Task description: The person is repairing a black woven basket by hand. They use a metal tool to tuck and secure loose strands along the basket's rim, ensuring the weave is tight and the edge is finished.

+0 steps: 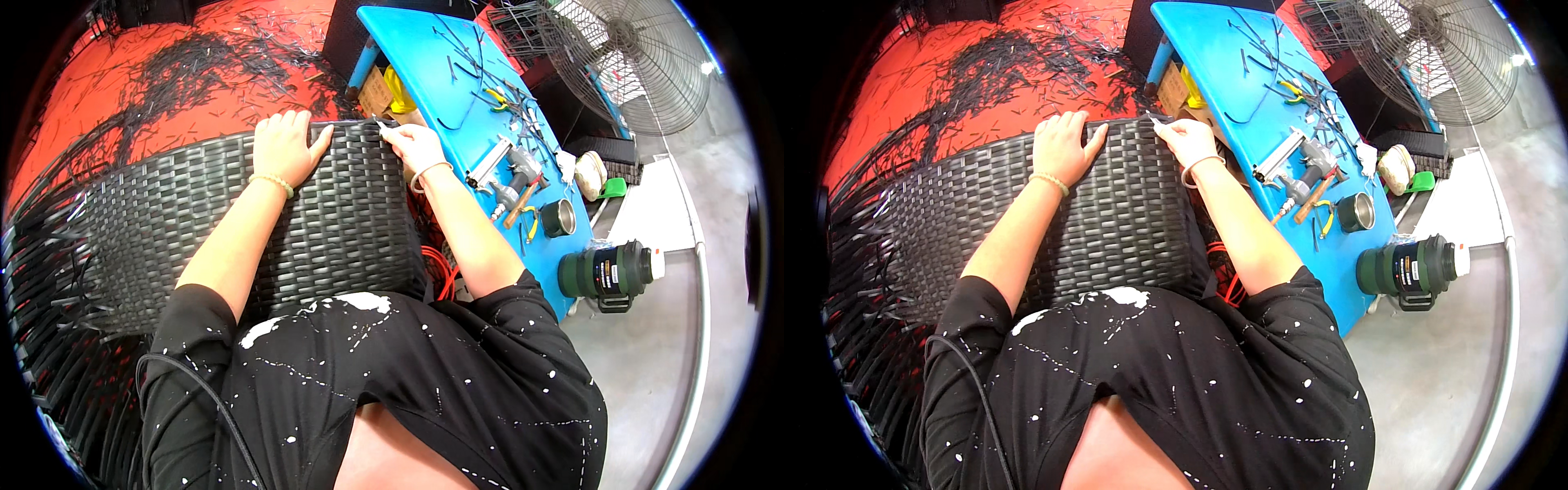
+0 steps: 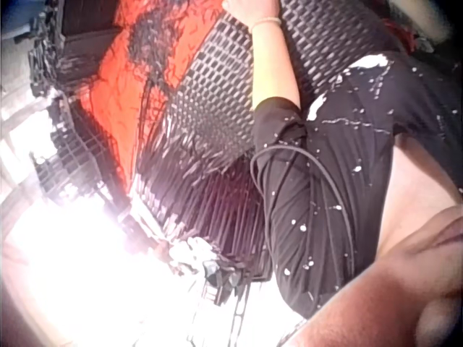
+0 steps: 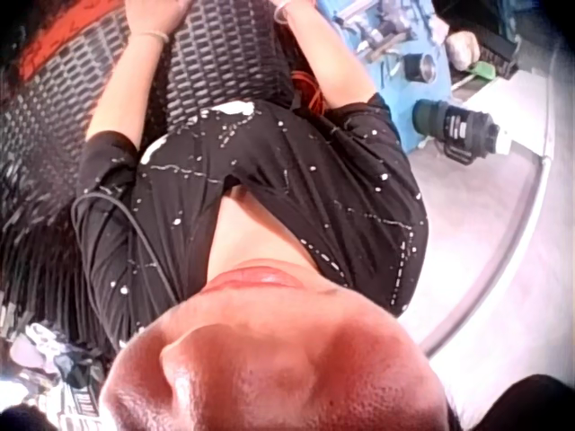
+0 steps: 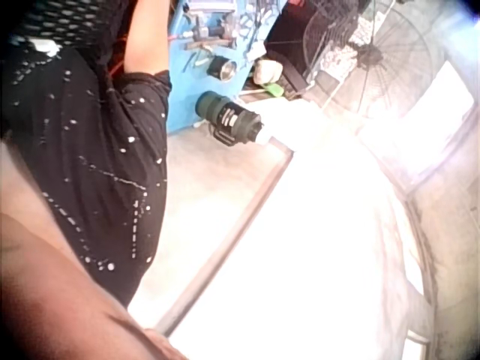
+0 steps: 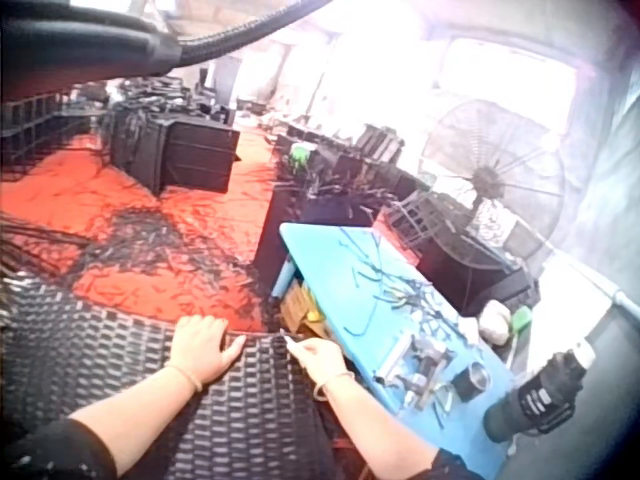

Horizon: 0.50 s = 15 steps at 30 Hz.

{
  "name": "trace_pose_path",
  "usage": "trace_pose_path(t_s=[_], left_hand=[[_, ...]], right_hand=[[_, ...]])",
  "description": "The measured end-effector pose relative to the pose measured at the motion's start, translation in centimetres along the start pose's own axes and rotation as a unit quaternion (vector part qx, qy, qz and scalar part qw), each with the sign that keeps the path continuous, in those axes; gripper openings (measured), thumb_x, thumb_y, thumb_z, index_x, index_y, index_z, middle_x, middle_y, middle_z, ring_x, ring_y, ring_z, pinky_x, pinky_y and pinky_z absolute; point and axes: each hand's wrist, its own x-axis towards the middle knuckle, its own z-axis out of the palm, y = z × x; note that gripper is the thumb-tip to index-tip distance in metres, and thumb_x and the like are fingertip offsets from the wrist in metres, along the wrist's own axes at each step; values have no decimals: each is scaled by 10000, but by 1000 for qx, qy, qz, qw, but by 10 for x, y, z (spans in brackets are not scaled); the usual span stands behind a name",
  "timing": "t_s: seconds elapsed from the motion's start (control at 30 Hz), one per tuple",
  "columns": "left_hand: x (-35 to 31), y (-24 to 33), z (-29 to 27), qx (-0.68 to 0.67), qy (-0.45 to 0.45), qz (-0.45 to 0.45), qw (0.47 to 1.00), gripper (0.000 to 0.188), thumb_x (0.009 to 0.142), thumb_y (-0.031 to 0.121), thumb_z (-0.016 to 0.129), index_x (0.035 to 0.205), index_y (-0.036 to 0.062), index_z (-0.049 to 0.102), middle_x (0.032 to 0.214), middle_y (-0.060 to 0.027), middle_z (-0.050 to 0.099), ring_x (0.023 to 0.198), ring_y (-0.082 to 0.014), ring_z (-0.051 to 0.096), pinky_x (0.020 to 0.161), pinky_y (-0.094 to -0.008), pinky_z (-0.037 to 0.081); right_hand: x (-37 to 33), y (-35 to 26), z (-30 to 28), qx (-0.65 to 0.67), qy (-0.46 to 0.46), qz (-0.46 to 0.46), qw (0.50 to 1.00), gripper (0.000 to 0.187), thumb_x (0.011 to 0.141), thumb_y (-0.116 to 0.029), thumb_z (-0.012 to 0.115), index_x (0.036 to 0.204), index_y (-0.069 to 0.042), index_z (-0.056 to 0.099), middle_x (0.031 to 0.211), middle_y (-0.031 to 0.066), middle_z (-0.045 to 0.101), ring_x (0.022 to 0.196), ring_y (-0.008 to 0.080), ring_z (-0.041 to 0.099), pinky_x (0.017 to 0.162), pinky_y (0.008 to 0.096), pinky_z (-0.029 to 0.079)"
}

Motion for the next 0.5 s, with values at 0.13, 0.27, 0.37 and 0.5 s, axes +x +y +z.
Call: trace_pose_path(t_s=[0.13, 0.27, 0.37, 0.5], left_hand=[[-10, -3, 1, -32, 56, -1, 998, 489, 892, 476, 615, 1118, 44, 652, 1049, -105, 663, 1029, -270, 594, 952, -402, 422], [-8, 0, -4, -39, -2, -1, 999, 459, 904, 464, 605, 1077, 43, 658, 987, -89, 652, 979, -270, 597, 929, -402, 426], [-9, -1, -5, -31, -3, -4, 1000, 445, 905, 459, 605, 1069, 49, 657, 957, -84, 642, 954, -267, 592, 915, -397, 426], [-11, -2, -1, -18, 2, -5, 1000, 426, 903, 453, 607, 1044, 54, 656, 944, -80, 639, 938, -264, 589, 901, -394, 428]], right_hand=[[-10, -10, -5, 241, -32, 124, 962, 277, 877, -302, 739, 849, -32, 679, 623, -18, 559, 467, 74, 459, 431, 230, 341], [-11, -1, -9, 297, -21, 153, 942, 269, 903, -313, 702, 897, -50, 646, 599, -35, 522, 427, 63, 400, 395, 214, 291], [-8, -7, -14, 147, -44, 108, 982, 295, 917, -344, 682, 883, -50, 677, 627, -3, 568, 495, 94, 485, 456, 246, 369], [-5, -16, -11, -251, 39, -135, 958, 363, 894, -398, 658, 910, -41, 723, 740, 139, 687, 703, 264, 684, 653, 382, 528]])
